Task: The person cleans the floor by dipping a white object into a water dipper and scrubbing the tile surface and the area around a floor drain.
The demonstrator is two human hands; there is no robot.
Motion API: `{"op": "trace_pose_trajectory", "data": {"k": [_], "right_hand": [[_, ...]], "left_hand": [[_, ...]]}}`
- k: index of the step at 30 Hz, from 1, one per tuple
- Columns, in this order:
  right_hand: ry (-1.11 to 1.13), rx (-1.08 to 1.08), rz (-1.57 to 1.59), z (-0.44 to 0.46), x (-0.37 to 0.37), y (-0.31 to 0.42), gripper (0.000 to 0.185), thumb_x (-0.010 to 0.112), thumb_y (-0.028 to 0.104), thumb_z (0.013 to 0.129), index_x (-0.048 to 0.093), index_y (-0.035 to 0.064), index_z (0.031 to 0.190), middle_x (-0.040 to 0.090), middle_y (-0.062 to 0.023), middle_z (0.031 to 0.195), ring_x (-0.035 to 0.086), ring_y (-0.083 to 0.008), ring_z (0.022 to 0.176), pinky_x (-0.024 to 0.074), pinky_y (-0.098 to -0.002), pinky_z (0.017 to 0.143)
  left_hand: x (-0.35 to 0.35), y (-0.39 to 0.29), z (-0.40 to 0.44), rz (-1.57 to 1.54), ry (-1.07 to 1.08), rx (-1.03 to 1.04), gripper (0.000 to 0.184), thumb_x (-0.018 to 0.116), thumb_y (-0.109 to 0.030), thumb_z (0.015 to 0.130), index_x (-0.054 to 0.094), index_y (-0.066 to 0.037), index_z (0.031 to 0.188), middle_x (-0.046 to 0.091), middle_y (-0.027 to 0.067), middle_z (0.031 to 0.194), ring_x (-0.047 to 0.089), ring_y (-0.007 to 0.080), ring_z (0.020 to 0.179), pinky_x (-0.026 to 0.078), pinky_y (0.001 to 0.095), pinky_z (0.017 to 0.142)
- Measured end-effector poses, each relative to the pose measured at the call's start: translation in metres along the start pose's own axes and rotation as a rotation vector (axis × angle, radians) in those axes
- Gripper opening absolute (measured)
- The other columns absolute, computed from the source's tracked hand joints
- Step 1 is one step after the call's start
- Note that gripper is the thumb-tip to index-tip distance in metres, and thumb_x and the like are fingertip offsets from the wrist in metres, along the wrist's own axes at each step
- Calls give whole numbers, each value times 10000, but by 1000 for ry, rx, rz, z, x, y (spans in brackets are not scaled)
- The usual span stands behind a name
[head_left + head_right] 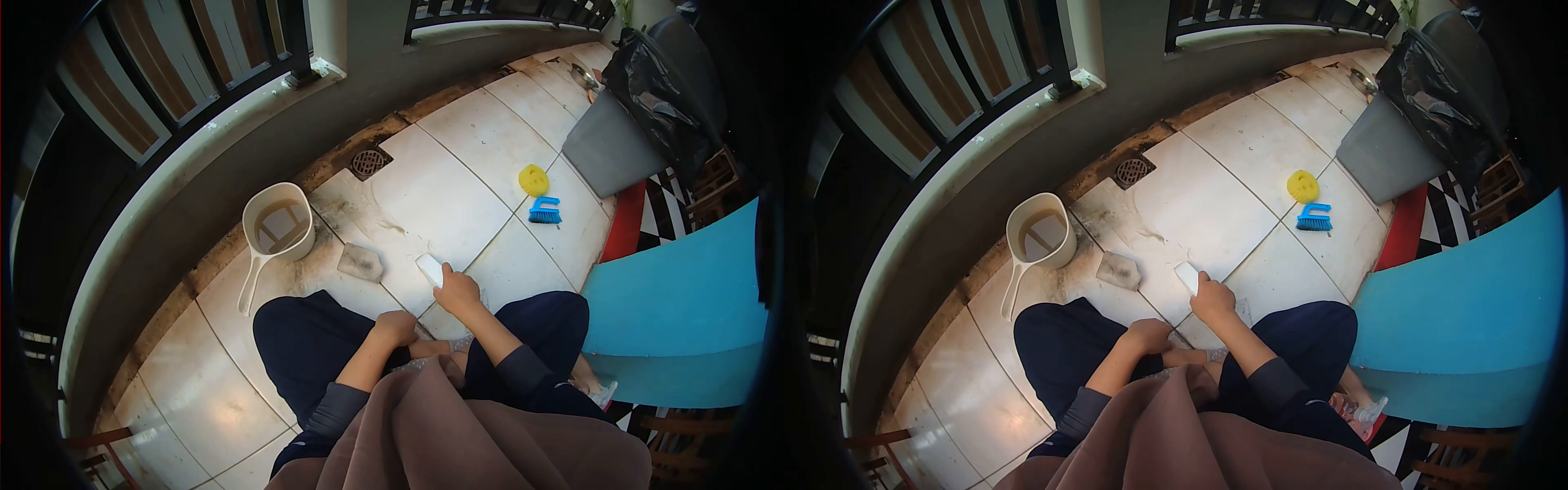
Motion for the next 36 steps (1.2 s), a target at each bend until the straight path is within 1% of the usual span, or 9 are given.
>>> {"op": "trace_pose_trajectory", "data": {"k": [5,8,11,18,21,25,27,33,36], "right_hand": [[39,4,-5,-24,4,-5,404,603,264,740,448,16,1019,618,-208,864,620,-341,810,503,-438,685],[-50,26,2,9,-1,-5,407,600,284,735,441,17,997,615,-204,790,618,-355,730,502,-442,647],[-17,72,26,25,-15,5,390,591,240,737,451,15,1023,622,-196,868,619,-340,815,506,-418,696],[43,46,14,-35,3,0,389,586,232,731,447,13,1020,614,-203,870,617,-339,795,500,-427,688],[-17,16,-18,-17,7,-7,420,600,286,742,435,17,1018,616,-192,810,620,-341,746,503,-434,637],[-49,54,13,14,-1,-3,412,593,271,744,436,13,1024,616,-192,834,619,-338,766,502,-429,648],[-26,78,56,14,-3,0,401,581,238,741,437,9,1036,614,-194,876,618,-341,795,502,-425,680],[-5,64,-1,-37,13,-4,405,592,280,748,439,16,1014,619,-192,819,620,-336,752,502,-432,639],[-15,79,6,-19,9,-4,403,592,281,747,442,17,1012,620,-197,824,621,-339,754,502,-429,647]], "left_hand": [[-1,-3,8,34,-7,20,284,594,-264,710,663,-57,892,637,129,956,608,266,913,485,362,759],[-1,-6,7,47,3,20,276,602,-263,708,665,-63,887,638,127,955,609,262,916,486,358,758],[2,-3,6,52,-10,0,271,608,-261,708,665,-65,885,639,123,955,609,260,914,487,356,754],[-4,-6,0,52,-30,6,256,591,-249,718,666,-64,878,640,120,949,612,263,905,489,359,742],[-4,-8,2,56,-5,5,253,581,-244,721,666,-63,876,639,123,949,611,266,904,488,361,743],[0,-7,2,68,-5,-3,254,557,-235,726,666,-63,878,638,132,943,610,268,904,487,367,748],[0,-6,0,69,-4,11,258,548,-232,726,665,-63,881,637,135,942,610,268,903,487,369,749],[-2,-7,3,67,-2,25,262,554,-228,721,664,-61,890,639,134,936,610,267,902,488,367,748],[-1,-8,4,74,11,26,262,562,-225,717,664,-59,892,640,133,933,611,263,902,489,366,748]]}}
Point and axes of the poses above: each hand's wrist, its own z-axis towards the middle knuckle, its own x-axis out of the palm, y = z × x, the point moved 2 cm from there along z, towards the middle knuckle
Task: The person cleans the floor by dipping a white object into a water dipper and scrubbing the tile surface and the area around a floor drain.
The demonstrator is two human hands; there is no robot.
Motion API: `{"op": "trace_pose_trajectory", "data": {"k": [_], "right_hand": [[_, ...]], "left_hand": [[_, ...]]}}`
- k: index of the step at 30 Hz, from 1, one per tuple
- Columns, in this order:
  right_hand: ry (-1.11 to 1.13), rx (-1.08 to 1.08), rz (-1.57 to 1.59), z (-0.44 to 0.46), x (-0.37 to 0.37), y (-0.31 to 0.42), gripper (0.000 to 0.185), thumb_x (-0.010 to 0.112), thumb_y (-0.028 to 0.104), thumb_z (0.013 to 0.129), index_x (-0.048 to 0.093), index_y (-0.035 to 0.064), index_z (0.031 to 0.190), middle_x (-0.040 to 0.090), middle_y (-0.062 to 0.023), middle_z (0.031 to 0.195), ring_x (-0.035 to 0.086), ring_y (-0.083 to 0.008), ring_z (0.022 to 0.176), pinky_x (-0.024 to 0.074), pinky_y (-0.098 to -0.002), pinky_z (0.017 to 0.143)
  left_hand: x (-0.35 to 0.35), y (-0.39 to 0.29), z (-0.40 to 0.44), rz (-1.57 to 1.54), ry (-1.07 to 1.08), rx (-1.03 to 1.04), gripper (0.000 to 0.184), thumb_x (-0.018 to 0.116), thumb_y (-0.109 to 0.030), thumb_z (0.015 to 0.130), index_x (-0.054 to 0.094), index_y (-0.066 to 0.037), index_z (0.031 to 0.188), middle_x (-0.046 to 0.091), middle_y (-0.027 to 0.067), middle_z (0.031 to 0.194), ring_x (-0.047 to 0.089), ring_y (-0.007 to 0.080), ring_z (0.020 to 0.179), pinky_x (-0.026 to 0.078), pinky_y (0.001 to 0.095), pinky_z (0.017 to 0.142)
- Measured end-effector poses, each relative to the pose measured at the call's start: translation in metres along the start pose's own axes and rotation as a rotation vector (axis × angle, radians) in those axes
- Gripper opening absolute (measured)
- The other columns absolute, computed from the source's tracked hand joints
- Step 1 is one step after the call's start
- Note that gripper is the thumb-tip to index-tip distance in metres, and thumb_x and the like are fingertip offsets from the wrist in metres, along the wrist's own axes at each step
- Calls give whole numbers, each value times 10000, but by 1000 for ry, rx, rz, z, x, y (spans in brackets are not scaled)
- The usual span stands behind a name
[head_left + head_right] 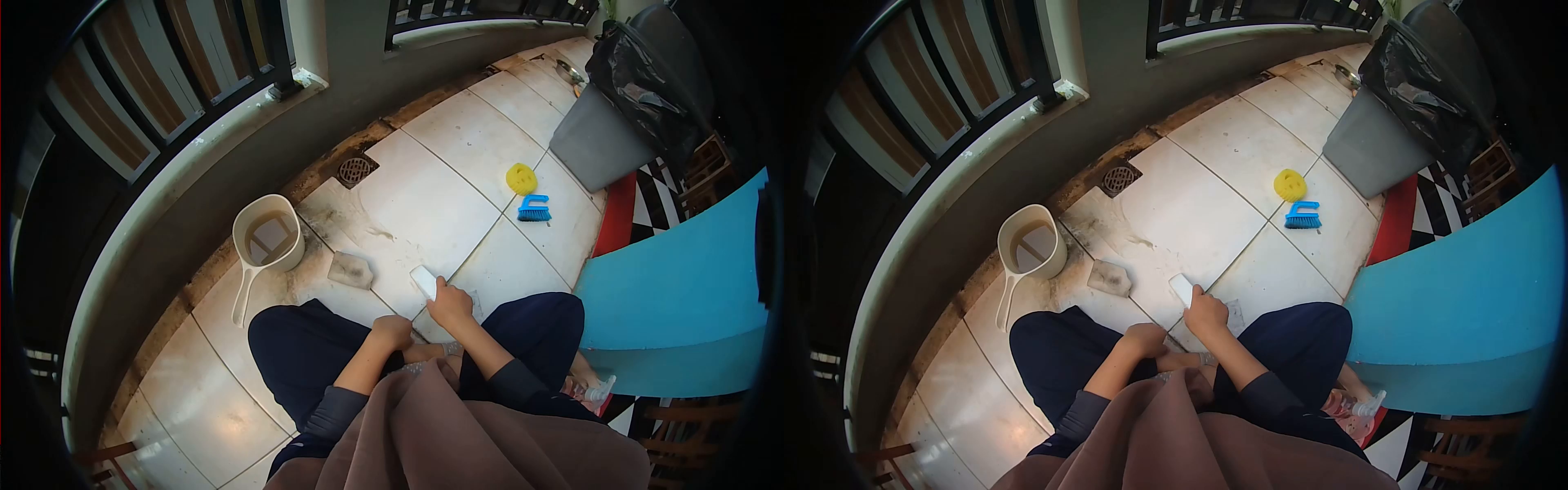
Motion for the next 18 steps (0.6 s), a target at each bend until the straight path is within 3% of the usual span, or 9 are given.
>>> {"op": "trace_pose_trajectory", "data": {"k": [4,13,18], "right_hand": [[-18,25,14,32,-10,7,408,587,291,750,446,13,1014,623,-201,840,619,-339,780,501,-430,663],[26,18,6,-22,7,-6,421,597,285,739,443,9,1017,623,-181,815,622,-334,761,502,-433,653],[-31,41,18,29,-8,-4,421,598,280,737,445,12,1023,623,-183,836,622,-328,778,500,-438,658]], "left_hand": [[3,1,4,3,32,-14,267,572,-229,713,664,-52,892,638,134,944,611,261,906,488,361,754],[-1,-1,-2,-6,13,-8,274,571,-236,716,663,-46,891,634,141,951,610,267,906,488,362,753],[0,-2,3,18,51,-7,281,582,-253,714,661,-46,886,632,142,951,608,268,906,487,364,753]]}}
Point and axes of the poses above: each hand's wrist, its own z-axis towards the middle knuckle, its own x-axis out of the palm, y = z × x, the point moved 2 cm from there along z, towards the middle knuckle
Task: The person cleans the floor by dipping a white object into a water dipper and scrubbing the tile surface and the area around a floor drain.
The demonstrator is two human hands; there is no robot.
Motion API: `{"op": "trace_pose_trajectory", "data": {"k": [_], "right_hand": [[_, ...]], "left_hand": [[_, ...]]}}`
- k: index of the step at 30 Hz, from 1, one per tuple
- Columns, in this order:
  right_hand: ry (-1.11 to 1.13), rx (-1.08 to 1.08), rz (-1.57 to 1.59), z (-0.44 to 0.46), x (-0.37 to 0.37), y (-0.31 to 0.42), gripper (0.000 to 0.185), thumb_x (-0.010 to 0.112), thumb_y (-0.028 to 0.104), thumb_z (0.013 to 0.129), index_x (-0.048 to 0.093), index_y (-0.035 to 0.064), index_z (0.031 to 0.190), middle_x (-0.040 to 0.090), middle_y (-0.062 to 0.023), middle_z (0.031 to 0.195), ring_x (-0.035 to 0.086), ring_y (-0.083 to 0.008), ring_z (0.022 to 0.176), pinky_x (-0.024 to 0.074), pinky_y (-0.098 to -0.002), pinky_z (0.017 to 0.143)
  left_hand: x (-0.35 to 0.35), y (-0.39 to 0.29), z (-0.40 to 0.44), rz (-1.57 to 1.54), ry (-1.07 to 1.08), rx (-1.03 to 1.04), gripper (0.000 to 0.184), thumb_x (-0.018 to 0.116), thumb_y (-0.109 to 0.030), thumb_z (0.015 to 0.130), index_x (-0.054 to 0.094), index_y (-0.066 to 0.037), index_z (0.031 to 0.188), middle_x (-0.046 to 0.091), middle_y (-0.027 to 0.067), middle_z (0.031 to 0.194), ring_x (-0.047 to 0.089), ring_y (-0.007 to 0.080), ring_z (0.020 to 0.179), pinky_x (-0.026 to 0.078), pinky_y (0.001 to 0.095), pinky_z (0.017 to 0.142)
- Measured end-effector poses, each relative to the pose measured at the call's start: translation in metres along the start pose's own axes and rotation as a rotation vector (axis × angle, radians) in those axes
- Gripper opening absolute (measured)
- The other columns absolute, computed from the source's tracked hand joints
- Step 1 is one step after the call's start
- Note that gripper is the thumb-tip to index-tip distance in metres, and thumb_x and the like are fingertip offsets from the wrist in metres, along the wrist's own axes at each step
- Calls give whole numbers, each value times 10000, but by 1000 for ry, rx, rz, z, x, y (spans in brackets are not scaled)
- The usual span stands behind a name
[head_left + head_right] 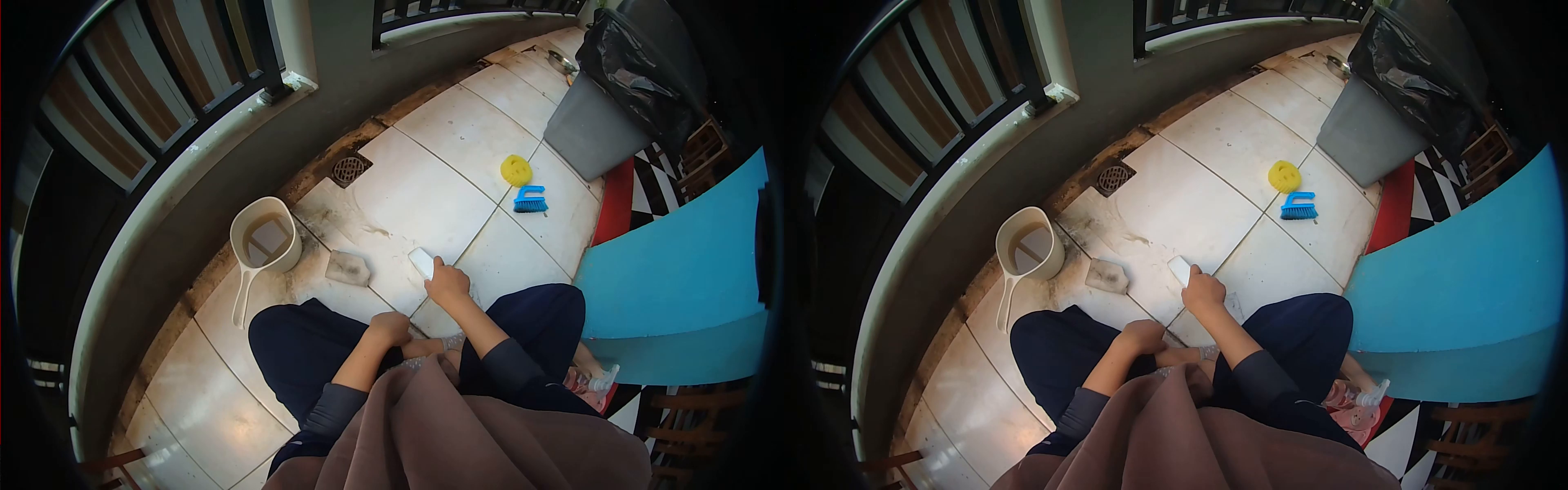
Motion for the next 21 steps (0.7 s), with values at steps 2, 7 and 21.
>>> {"op": "trace_pose_trajectory", "data": {"k": [2,7,21], "right_hand": [[-1,-2,7,5,4,3,420,597,279,737,445,14,1026,623,-185,839,622,-328,784,500,-437,663],[59,-37,-9,-40,12,2,419,596,278,742,442,16,1030,622,-192,838,619,-339,794,501,-437,675],[58,-51,7,-41,10,0,422,597,274,748,437,2,1027,611,-214,827,615,-356,765,500,-443,657]], "left_hand": [[3,3,-2,-8,-9,-6,282,584,-258,714,661,-47,886,633,141,948,608,268,905,487,364,752],[1,4,-7,-46,-59,-5,275,594,-256,710,662,-53,882,635,139,941,609,268,899,488,367,745],[0,3,-4,-51,-66,-2,262,619,-239,696,663,-49,870,639,135,928,614,274,885,492,369,740]]}}
Point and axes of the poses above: each hand's wrist, its own z-axis towards the middle knuckle, its own x-axis out of the palm, y = z × x, the point moved 2 cm from there along z, towards the middle knuckle
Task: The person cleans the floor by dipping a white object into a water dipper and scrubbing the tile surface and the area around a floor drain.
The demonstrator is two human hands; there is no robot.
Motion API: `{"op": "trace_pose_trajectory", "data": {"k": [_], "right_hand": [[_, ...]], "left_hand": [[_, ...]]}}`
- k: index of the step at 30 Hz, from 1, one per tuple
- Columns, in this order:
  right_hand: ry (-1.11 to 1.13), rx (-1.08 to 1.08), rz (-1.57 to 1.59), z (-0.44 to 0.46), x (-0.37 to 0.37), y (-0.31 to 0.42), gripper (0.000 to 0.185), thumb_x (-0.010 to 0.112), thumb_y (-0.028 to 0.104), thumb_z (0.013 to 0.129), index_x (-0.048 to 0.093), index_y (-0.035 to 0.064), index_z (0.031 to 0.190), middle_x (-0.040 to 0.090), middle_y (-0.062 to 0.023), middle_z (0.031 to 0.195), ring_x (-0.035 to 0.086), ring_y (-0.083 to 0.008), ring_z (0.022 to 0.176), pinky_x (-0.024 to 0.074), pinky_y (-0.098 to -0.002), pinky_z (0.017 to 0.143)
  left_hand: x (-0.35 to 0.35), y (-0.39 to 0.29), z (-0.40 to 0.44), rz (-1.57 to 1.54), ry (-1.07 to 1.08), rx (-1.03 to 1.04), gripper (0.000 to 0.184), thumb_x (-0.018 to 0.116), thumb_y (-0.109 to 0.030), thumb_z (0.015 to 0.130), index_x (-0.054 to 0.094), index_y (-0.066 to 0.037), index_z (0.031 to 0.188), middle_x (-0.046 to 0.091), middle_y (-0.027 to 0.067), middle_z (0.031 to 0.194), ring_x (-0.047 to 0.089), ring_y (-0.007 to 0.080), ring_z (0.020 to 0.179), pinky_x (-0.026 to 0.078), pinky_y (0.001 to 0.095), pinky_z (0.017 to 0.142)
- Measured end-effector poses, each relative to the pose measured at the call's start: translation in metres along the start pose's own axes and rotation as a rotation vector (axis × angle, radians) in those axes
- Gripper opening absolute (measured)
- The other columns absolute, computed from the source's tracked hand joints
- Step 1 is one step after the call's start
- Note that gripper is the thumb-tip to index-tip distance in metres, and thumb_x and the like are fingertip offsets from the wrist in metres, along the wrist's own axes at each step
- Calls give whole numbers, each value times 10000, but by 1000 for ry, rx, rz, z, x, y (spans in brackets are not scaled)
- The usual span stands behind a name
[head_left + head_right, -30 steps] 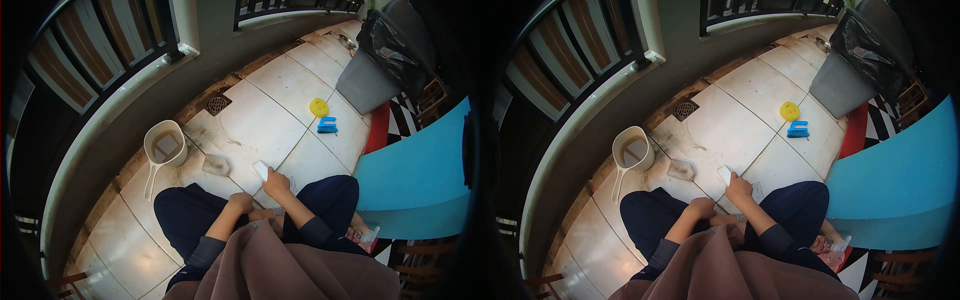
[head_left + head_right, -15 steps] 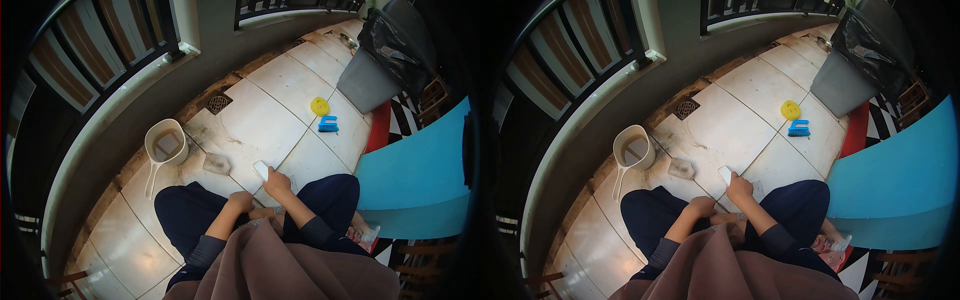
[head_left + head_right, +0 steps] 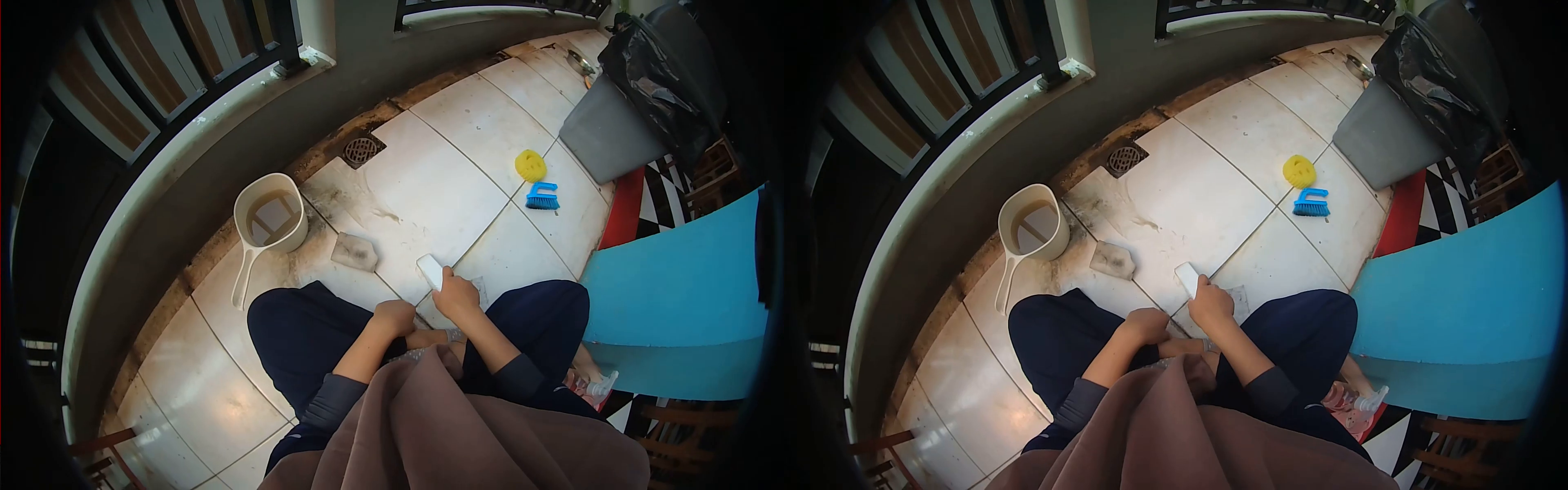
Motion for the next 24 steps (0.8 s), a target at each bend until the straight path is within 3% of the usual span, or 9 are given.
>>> {"op": "trace_pose_trajectory", "data": {"k": [10,13,17,24], "right_hand": [[3,71,-20,44,-26,-6,403,597,263,763,436,9,1032,609,-184,893,615,-335,810,503,-424,678],[16,-1,-37,19,-10,-5,429,597,271,762,416,5,1045,606,-198,879,612,-347,799,502,-427,679],[113,-88,-52,-25,5,-3,458,603,279,759,397,2,1060,601,-212,870,613,-365,779,503,-436,665],[-35,49,-45,33,-30,-39,417,613,281,753,437,10,1016,613,-203,848,620,-346,783,505,-428,645]], "left_hand": [[0,-1,2,-4,39,-9,264,642,-240,687,665,-51,871,640,137,921,615,271,884,494,366,735],[6,4,6,-8,-3,51,316,629,-299,691,659,-28,851,636,163,885,613,298,855,486,386,727],[1,-2,8,-5,11,14,265,649,-238,689,664,-46,870,639,145,914,615,275,883,494,362,734],[3,1,3,-27,20,4,250,646,-214,686,666,-48,873,638,147,919,614,278,885,495,362,735]]}}
Point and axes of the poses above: each hand's wrist, its own z-axis towards the middle knuckle, its own x-axis out of the palm, y = z × x, the point moved 2 cm from there along z, towards the middle knuckle
